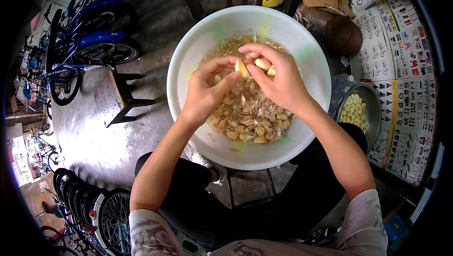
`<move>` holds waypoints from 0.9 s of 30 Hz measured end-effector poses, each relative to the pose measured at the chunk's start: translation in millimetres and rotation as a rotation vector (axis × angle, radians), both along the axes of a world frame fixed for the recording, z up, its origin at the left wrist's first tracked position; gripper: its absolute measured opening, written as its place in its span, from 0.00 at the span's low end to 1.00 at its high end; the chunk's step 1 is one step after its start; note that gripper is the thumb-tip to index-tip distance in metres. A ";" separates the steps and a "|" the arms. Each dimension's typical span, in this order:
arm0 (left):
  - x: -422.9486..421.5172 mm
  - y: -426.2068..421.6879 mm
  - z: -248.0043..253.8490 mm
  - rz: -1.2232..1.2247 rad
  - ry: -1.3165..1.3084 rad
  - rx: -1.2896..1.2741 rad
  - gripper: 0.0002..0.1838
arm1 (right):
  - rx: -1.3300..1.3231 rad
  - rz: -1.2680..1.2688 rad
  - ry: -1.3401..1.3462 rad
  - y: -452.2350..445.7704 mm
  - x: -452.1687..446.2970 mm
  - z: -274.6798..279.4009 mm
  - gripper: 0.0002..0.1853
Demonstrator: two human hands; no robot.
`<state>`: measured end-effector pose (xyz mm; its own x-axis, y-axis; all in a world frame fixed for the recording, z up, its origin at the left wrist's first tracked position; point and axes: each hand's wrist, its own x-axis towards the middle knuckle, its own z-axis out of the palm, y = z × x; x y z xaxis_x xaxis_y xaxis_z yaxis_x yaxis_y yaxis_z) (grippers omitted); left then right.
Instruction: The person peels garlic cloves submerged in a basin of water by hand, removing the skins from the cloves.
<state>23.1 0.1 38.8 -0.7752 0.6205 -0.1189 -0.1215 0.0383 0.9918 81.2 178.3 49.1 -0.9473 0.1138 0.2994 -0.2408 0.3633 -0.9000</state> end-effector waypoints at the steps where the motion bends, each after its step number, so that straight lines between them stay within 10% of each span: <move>1: 1.5 0.5 -0.3 0.019 -0.002 -0.006 0.18 | 0.000 0.000 0.000 0.6 -0.4 -2.4 0.11; 18: 0.8 1.9 -5.7 0.152 -0.058 -0.150 0.16 | 0.035 -0.072 0.012 -1.1 -4.6 -8.4 0.04; 20: -9.4 -1.6 -16.2 0.278 -0.413 0.297 0.15 | 0.017 -0.002 -0.018 1.0 -3.8 -4.9 0.04; 25: -29.2 -10.9 -16.5 0.409 -0.701 0.468 0.12 | -0.022 0.194 -0.162 16.2 -4.5 -9.7 0.06; 27: -31.4 -13.0 -17.3 0.328 -0.781 0.494 0.13 | 0.557 -0.030 -0.044 20.1 -4.7 -19.7 0.07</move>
